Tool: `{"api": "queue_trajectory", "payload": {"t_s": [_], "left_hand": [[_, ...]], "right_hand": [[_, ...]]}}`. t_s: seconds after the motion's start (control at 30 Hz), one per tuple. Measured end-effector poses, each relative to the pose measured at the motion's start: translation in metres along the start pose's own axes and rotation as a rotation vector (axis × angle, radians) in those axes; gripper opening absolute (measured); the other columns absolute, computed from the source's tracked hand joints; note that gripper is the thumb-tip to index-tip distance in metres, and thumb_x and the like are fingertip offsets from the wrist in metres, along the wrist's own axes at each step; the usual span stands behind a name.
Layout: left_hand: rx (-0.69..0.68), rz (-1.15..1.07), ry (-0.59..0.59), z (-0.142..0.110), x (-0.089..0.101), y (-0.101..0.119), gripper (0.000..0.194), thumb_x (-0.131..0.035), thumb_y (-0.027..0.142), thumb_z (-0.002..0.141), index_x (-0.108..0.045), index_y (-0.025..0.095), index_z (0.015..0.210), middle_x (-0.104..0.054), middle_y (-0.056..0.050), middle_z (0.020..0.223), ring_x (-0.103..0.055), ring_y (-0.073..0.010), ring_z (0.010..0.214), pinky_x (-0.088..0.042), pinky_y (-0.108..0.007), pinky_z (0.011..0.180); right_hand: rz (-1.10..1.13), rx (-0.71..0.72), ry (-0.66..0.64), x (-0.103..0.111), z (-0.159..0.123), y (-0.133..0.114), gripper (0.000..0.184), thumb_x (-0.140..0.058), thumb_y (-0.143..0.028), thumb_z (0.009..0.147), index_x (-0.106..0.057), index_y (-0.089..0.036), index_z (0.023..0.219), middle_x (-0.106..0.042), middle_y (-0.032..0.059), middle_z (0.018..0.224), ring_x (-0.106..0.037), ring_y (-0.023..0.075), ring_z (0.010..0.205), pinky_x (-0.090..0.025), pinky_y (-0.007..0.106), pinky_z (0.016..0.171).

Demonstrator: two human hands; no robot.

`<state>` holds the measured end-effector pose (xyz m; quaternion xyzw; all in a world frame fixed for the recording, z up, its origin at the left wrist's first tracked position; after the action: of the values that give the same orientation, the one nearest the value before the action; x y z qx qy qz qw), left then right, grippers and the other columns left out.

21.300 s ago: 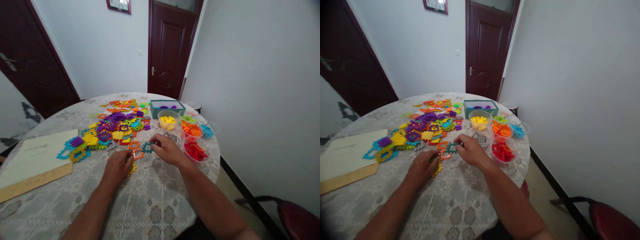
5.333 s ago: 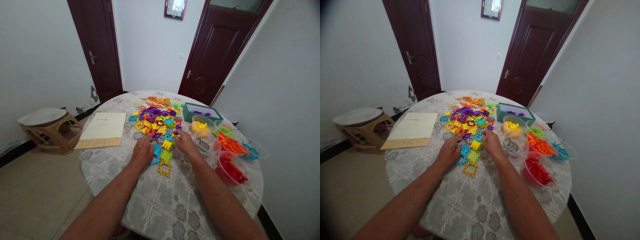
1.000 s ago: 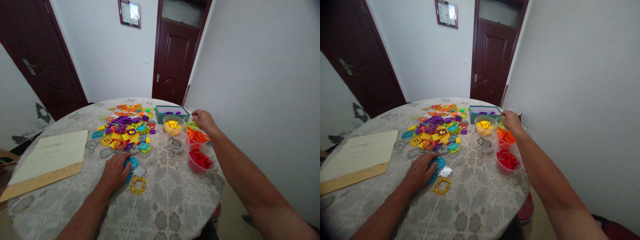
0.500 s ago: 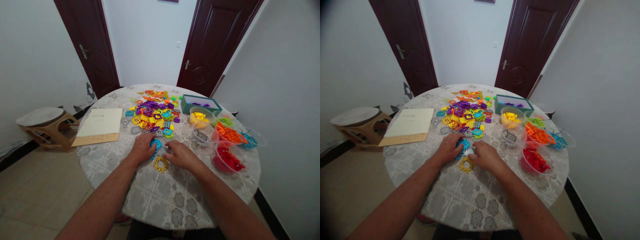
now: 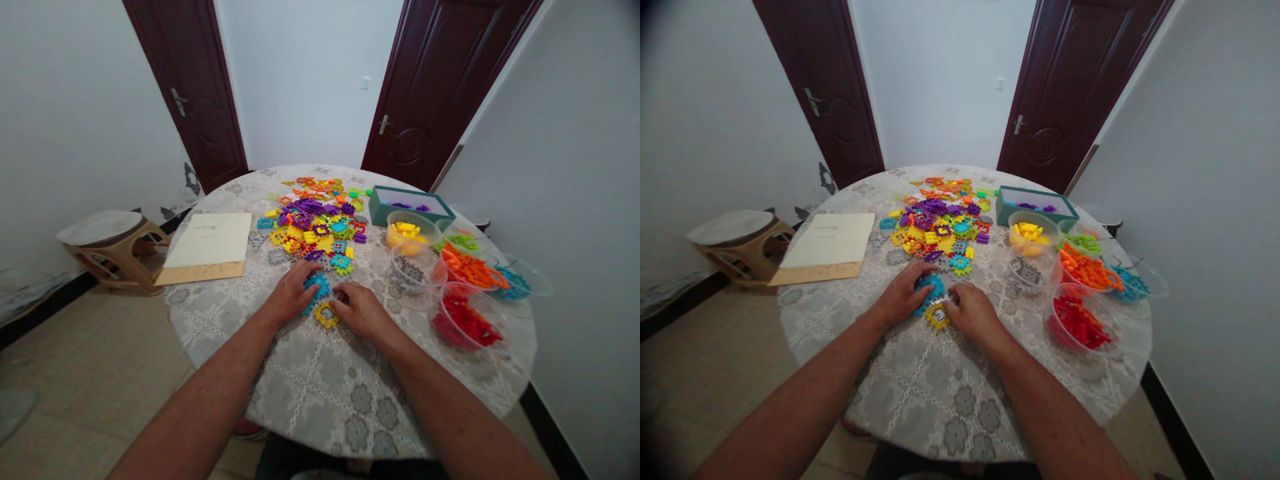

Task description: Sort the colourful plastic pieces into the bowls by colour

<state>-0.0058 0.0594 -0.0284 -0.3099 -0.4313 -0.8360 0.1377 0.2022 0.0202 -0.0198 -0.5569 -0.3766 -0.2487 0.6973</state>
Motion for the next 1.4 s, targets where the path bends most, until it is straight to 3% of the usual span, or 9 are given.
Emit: {"api": "queue_trajectory", "payload": {"t_s": [0.3, 0.37, 0.47, 0.53, 0.73, 0.87, 1.03, 1.17, 1.4], "left_hand": [[0.045, 0.011, 0.062, 0.002, 0.001, -0.004, 0.033, -0.055, 0.019, 0.093, -0.063, 0.021, 0.125, -0.062, -0.006, 0.105, -0.061, -0.0215, 0.101, -0.052, -0.039, 0.096], [0.051, 0.036, 0.088, 0.002, 0.001, -0.005, 0.027, -0.053, 0.02, 0.095, -0.064, 0.021, 0.119, -0.063, -0.007, 0.107, -0.061, -0.022, 0.103, -0.051, -0.039, 0.097], [0.091, 0.061, 0.15, 0.003, 0.0, -0.007, 0.02, -0.052, 0.022, 0.096, -0.062, 0.02, 0.112, -0.064, -0.007, 0.109, -0.061, -0.0231, 0.107, -0.05, -0.04, 0.099], [0.127, 0.062, 0.173, 0.003, -0.001, -0.008, 0.019, -0.051, 0.022, 0.096, -0.061, 0.021, 0.112, -0.066, -0.007, 0.111, -0.062, -0.0232, 0.108, -0.049, -0.04, 0.101], [0.242, 0.081, 0.153, 0.001, 0.001, -0.003, 0.017, -0.05, 0.026, 0.098, -0.058, 0.025, 0.113, -0.068, -0.003, 0.099, -0.065, -0.0208, 0.089, -0.052, -0.036, 0.086], [0.237, 0.073, 0.158, 0.001, 0.001, -0.005, 0.014, -0.05, 0.027, 0.098, -0.059, 0.025, 0.108, -0.068, -0.001, 0.096, -0.065, -0.0198, 0.086, -0.051, -0.035, 0.084], [0.108, 0.063, 0.157, 0.001, -0.001, -0.01, 0.017, -0.048, 0.021, 0.096, -0.061, 0.024, 0.106, -0.067, -0.005, 0.107, -0.062, -0.0215, 0.104, -0.05, -0.038, 0.097], [0.021, 0.109, 0.178, 0.001, 0.001, -0.013, 0.016, -0.051, 0.018, 0.094, -0.062, 0.024, 0.106, -0.066, -0.006, 0.111, -0.058, -0.0239, 0.115, -0.045, -0.044, 0.109], [0.048, 0.087, 0.207, 0.004, 0.005, -0.012, 0.015, -0.05, 0.022, 0.095, -0.062, 0.025, 0.104, -0.066, -0.006, 0.108, -0.061, -0.0236, 0.109, -0.05, -0.043, 0.102]], "right_hand": [[-0.008, -0.005, 0.033, 0.005, -0.002, 0.001, 0.027, -0.053, -0.015, 0.097, -0.069, -0.016, 0.117, -0.072, 0.012, 0.111, -0.065, 0.0223, 0.104, -0.047, 0.034, 0.096], [0.008, 0.026, 0.01, 0.008, -0.005, -0.001, 0.026, -0.058, -0.024, 0.098, -0.069, -0.015, 0.119, -0.071, 0.0124, 0.112, -0.065, 0.0231, 0.104, -0.047, 0.034, 0.095], [-0.038, 0.068, -0.054, 0.009, -0.01, -0.006, 0.044, -0.07, -0.043, 0.092, -0.067, -0.016, 0.127, -0.068, 0.0121, 0.114, -0.064, 0.0255, 0.106, -0.048, 0.035, 0.094], [-0.097, 0.061, -0.068, 0.007, -0.013, -0.009, 0.05, -0.072, -0.047, 0.09, -0.066, -0.017, 0.13, -0.065, 0.0129, 0.119, -0.062, 0.0272, 0.11, -0.047, 0.036, 0.096], [-0.118, 0.005, -0.036, -0.002, -0.008, -0.005, 0.027, -0.058, -0.023, 0.092, -0.069, -0.017, 0.117, -0.067, 0.0113, 0.111, -0.063, 0.0235, 0.105, -0.045, 0.032, 0.093], [-0.061, 0.016, 0.01, 0.001, -0.004, 0.0, 0.026, -0.055, -0.014, 0.087, -0.07, -0.017, 0.109, -0.069, 0.0077, 0.098, -0.062, 0.0211, 0.092, -0.044, 0.031, 0.085], [0.206, -0.089, 0.078, 0.005, -0.001, 0.01, 0.017, -0.057, -0.021, 0.086, -0.065, -0.021, 0.1, -0.062, -0.0022, 0.079, -0.059, 0.0174, 0.074, -0.041, 0.027, 0.068], [0.412, -0.134, 0.099, 0.002, 0.005, 0.022, 0.014, -0.058, -0.025, 0.083, -0.062, -0.022, 0.096, -0.06, -0.0047, 0.076, -0.058, 0.0166, 0.073, -0.042, 0.027, 0.067], [0.451, -0.082, 0.248, 0.005, 0.005, 0.015, 0.01, -0.06, -0.028, 0.086, -0.061, -0.022, 0.093, -0.061, -0.0024, 0.079, -0.058, 0.0167, 0.073, -0.045, 0.028, 0.068]]}}
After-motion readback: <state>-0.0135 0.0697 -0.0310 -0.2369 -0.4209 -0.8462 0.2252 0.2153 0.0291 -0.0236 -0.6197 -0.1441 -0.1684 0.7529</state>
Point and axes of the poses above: each hand's wrist, its own z-axis towards the middle knuckle, its own x-axis out of the back of the hand, y = z × x, the point moved 1 cm from there along z, towards the middle knuckle
